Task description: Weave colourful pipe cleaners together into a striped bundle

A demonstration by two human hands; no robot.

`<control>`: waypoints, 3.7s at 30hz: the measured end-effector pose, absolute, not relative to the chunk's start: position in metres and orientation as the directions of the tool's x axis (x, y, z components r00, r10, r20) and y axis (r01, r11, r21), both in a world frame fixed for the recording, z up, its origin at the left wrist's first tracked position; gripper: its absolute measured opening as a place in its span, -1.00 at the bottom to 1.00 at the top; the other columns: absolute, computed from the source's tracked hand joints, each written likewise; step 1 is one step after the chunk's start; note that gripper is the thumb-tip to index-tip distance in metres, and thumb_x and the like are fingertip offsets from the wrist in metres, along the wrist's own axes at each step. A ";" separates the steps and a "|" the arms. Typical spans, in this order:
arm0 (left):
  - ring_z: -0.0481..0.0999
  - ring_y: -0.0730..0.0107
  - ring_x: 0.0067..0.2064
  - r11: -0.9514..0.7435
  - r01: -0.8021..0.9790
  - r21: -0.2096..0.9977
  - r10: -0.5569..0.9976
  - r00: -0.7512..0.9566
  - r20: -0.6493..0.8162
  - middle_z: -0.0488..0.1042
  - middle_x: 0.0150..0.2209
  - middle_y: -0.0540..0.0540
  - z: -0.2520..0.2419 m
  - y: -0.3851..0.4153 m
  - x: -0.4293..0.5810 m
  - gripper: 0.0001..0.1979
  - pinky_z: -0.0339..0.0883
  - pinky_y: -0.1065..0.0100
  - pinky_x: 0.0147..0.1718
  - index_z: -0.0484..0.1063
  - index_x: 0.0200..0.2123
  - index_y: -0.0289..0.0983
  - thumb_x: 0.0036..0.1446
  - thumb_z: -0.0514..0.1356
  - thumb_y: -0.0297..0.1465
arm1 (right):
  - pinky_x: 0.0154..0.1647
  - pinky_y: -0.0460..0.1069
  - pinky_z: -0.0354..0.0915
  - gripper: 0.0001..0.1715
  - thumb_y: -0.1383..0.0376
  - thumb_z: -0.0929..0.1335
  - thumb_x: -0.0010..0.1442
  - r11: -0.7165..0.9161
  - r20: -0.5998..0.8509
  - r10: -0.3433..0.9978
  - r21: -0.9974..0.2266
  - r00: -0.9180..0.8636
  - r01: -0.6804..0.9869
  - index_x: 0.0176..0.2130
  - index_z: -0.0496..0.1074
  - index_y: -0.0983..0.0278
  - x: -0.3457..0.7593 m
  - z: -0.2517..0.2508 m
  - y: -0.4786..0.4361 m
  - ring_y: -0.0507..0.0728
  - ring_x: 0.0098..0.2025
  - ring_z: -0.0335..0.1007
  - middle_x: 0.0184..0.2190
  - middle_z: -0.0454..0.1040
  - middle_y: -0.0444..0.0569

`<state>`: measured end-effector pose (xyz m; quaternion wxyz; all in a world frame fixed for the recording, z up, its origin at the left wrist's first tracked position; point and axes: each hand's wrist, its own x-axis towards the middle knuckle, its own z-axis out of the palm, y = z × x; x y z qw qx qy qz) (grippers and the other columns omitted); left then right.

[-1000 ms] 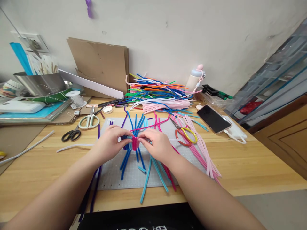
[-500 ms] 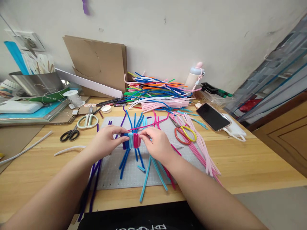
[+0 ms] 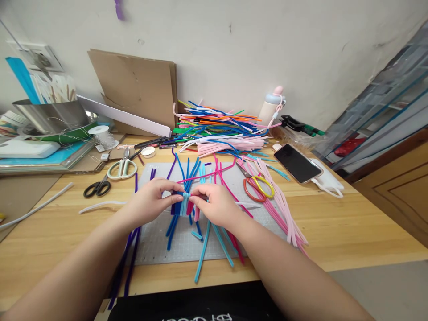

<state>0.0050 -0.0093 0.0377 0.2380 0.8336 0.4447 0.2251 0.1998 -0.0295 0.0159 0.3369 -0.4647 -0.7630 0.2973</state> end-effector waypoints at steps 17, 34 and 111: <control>0.45 0.26 -0.20 -0.527 0.632 0.568 0.826 0.538 0.168 0.56 -0.29 0.00 0.037 -0.010 0.008 -0.85 0.21 0.28 -0.16 0.51 -0.29 -0.17 0.06 0.19 -0.33 | -0.30 -0.06 0.21 -0.89 0.38 0.29 0.15 0.521 0.341 0.842 -0.714 -0.418 0.468 -0.36 0.42 0.27 0.200 0.013 -0.028 0.04 -0.33 0.34 -0.42 0.43 -0.11; 0.47 0.30 -0.24 -0.434 0.603 0.669 0.871 0.471 0.140 0.55 -0.28 -0.02 0.041 -0.006 0.003 -0.77 0.26 0.34 -0.24 0.50 -0.27 -0.21 0.09 0.12 -0.26 | -0.26 -0.02 0.27 -0.78 0.23 0.28 0.16 0.213 0.050 0.912 -0.906 -0.407 0.366 -0.35 0.44 0.32 0.208 0.012 -0.019 0.08 -0.33 0.38 -0.42 0.47 -0.05; 0.48 0.33 -0.29 -0.290 0.404 0.867 0.947 0.253 0.199 0.52 -0.38 -0.05 0.037 -0.011 0.017 -0.87 0.30 0.32 -0.25 0.45 -0.39 -0.27 0.00 0.21 -0.33 | -0.55 -0.11 0.21 -0.74 0.17 0.21 0.23 0.081 -0.011 0.929 -0.969 -0.369 0.232 -0.35 0.33 0.28 0.181 0.003 -0.044 -0.02 -0.57 0.31 -0.50 0.43 -0.12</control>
